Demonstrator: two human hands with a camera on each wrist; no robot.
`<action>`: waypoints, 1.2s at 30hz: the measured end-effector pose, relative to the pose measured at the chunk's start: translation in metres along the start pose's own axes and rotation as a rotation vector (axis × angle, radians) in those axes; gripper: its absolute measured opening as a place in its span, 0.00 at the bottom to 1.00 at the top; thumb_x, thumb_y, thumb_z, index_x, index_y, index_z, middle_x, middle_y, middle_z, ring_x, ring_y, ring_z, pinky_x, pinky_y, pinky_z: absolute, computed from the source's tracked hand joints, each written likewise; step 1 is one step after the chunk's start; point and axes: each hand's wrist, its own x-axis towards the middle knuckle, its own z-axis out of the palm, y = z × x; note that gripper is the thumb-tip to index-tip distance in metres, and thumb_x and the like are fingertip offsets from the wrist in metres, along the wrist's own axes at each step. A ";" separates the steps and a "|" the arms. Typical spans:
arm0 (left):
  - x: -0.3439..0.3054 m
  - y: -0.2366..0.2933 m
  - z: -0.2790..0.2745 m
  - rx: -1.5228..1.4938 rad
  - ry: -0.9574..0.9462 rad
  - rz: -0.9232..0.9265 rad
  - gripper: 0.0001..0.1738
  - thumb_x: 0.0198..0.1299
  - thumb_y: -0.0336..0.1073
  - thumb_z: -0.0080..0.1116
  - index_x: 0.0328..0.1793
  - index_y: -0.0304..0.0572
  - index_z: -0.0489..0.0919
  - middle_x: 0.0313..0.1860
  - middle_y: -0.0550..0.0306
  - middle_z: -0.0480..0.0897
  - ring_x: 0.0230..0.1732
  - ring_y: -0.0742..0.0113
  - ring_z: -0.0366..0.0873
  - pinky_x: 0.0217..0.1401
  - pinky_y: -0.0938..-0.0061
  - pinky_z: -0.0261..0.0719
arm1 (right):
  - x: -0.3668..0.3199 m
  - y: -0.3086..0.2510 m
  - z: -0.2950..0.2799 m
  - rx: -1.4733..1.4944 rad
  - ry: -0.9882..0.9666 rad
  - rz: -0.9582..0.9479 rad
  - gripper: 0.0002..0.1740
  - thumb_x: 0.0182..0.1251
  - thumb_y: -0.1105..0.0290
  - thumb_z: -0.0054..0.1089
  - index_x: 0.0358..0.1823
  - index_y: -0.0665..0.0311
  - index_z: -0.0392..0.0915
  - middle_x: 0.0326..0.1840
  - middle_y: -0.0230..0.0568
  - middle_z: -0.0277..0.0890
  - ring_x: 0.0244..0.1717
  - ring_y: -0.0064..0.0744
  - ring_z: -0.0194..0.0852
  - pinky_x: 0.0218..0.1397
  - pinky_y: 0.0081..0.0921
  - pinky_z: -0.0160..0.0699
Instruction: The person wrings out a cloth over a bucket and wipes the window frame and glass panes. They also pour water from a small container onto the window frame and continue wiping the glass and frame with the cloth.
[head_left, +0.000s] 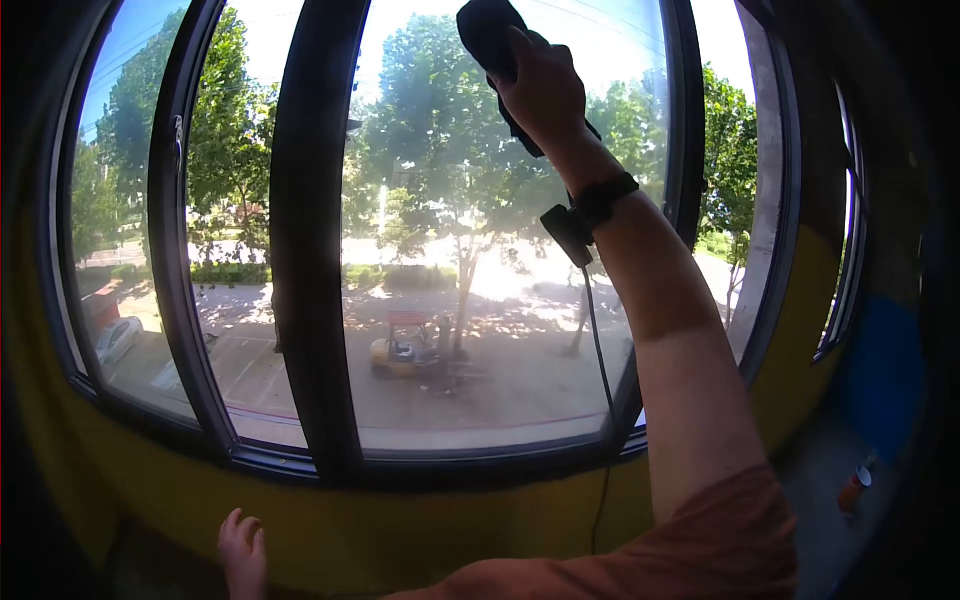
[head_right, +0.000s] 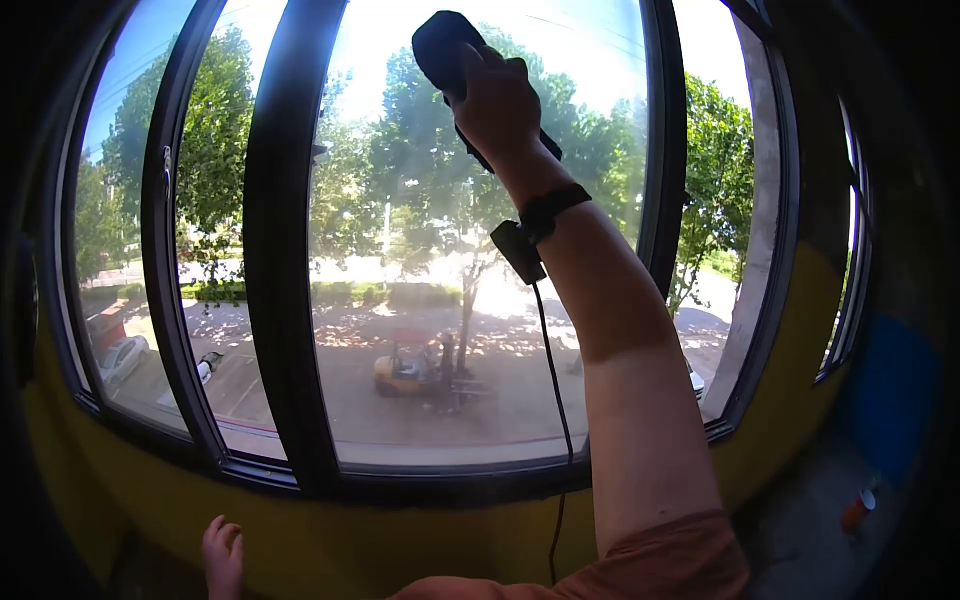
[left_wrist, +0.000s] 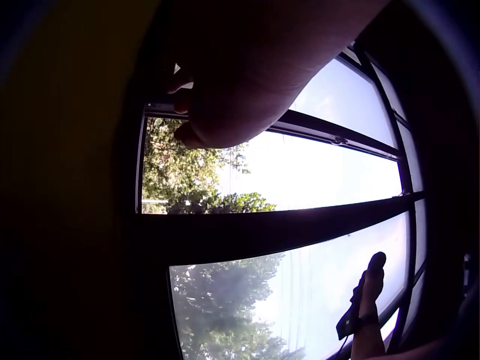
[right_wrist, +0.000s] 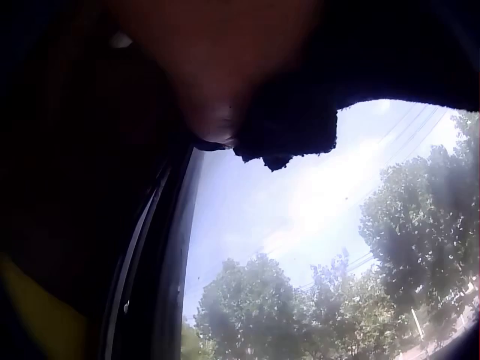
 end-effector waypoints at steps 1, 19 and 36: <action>-0.001 -0.001 0.003 -0.107 -0.012 -0.093 0.12 0.65 0.33 0.61 0.53 0.38 0.84 0.70 0.38 0.76 0.70 0.39 0.73 0.73 0.54 0.71 | -0.003 -0.018 -0.001 0.034 -0.037 -0.070 0.35 0.60 0.58 0.74 0.69 0.53 0.74 0.62 0.40 0.81 0.55 0.51 0.79 0.56 0.44 0.85; -0.031 0.009 -0.005 -0.257 -0.135 -0.173 0.12 0.67 0.32 0.59 0.51 0.31 0.83 0.65 0.37 0.79 0.69 0.41 0.74 0.73 0.55 0.71 | -0.349 -0.197 -0.085 0.612 -0.644 -1.037 0.23 0.66 0.61 0.57 0.64 0.45 0.75 0.62 0.32 0.72 0.55 0.30 0.73 0.41 0.24 0.79; 0.013 0.223 0.092 -1.364 -0.617 -0.176 0.54 0.70 0.58 0.62 0.89 0.59 0.38 0.77 0.46 0.63 0.73 0.54 0.69 0.75 0.58 0.71 | -0.386 -0.185 -0.241 1.350 -1.045 0.462 0.31 0.61 0.69 0.71 0.66 0.65 0.73 0.61 0.50 0.75 0.53 0.55 0.76 0.57 0.43 0.80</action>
